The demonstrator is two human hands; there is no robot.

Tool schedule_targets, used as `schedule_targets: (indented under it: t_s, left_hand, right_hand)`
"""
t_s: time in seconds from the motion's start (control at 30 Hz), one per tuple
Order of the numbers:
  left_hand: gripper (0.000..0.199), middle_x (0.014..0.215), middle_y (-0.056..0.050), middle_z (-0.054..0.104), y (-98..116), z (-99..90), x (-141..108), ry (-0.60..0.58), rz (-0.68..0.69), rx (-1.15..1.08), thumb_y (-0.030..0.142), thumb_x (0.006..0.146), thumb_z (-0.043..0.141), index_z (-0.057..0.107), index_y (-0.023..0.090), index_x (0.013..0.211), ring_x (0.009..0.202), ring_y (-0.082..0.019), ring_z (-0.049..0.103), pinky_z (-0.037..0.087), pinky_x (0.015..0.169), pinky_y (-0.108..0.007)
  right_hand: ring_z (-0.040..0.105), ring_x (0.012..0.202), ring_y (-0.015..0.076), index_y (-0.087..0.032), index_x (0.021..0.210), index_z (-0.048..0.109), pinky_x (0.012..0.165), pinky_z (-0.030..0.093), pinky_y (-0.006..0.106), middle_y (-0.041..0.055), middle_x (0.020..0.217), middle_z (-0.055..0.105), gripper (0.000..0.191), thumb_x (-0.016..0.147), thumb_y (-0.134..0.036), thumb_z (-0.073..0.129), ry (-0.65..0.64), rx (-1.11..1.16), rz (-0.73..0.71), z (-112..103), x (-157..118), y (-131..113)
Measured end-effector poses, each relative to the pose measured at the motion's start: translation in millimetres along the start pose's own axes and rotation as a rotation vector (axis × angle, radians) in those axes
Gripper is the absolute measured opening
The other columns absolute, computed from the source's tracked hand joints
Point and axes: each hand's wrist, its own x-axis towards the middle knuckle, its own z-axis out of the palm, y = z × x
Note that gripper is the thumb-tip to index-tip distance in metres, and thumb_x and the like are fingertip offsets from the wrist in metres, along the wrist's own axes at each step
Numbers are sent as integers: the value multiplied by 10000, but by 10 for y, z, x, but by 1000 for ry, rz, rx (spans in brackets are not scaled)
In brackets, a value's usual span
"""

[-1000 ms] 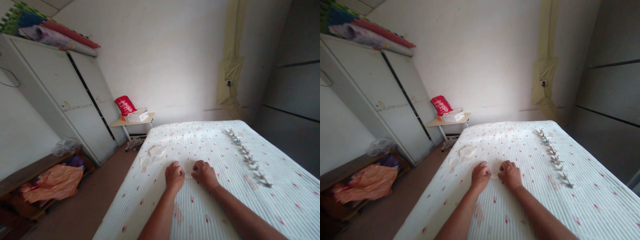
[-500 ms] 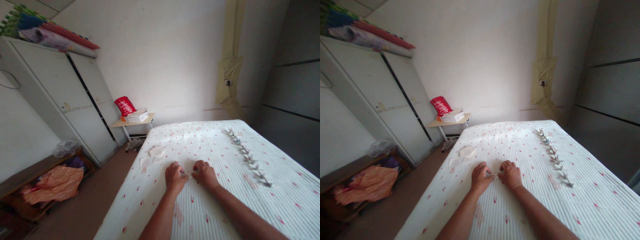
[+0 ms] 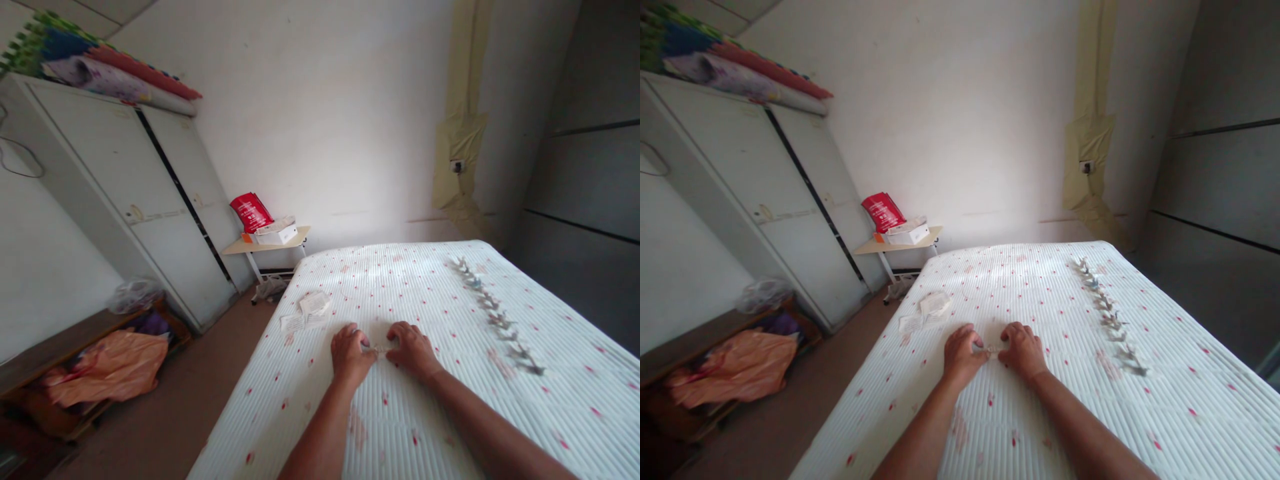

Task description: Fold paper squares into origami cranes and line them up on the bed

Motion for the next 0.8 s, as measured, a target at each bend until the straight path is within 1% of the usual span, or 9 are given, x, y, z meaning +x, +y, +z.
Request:
schedule_targets:
  t_s: [0.17,0.23,0.3,0.4,0.5,0.67,0.8]
  left_hand:
    - [185,1169,-13,555,-7,5,-6,12,2,-7,360,631,689,612,234,742,1158,-181,444,305,970,-307]
    - [203,1184,-14,547,-20,19,-5,9,2,-14,389,632,688,612,236,742,1160,-181,443,303,969,-311]
    - [213,1188,-13,543,-31,32,-1,12,2,-21,403,632,688,611,233,735,1165,-184,439,301,969,-311]
    - [217,1149,-12,560,-34,39,10,19,8,-14,391,624,698,606,224,727,1145,-184,453,307,958,-303]
    - [210,1108,-8,572,-14,24,22,-4,5,15,361,615,708,608,220,734,1113,-181,470,312,950,-296]
    - [147,1095,-18,573,59,-4,39,-19,-47,38,341,664,660,612,212,718,1102,-190,468,303,954,-304]
    - [158,1056,-25,581,117,0,52,-9,-80,62,360,677,645,604,209,700,1089,-204,471,295,963,-330]
  right_hand:
    - [516,964,188,-199,841,606,742,359,271,29,1013,590,243,627,-96,554,-16,47,-8,-17,45,57]
    - [526,959,183,-205,840,613,752,368,270,28,1020,598,210,660,-117,549,-18,73,0,-7,65,77]
    - [538,929,179,-207,824,615,746,373,273,27,1002,608,143,700,-175,553,-3,81,17,14,70,74]
    - [530,910,189,-205,796,608,722,362,284,25,960,610,100,717,-250,567,69,37,30,54,43,26]
    - [511,926,196,-207,796,600,709,340,290,21,952,600,103,705,-247,574,114,-21,32,73,3,-37]
    - [500,929,192,-205,794,594,699,318,284,22,947,591,102,699,-240,578,103,-36,46,46,-12,-81]
    - [500,930,196,-205,797,594,694,313,286,26,946,590,107,700,-247,581,98,-29,47,38,-10,-79]
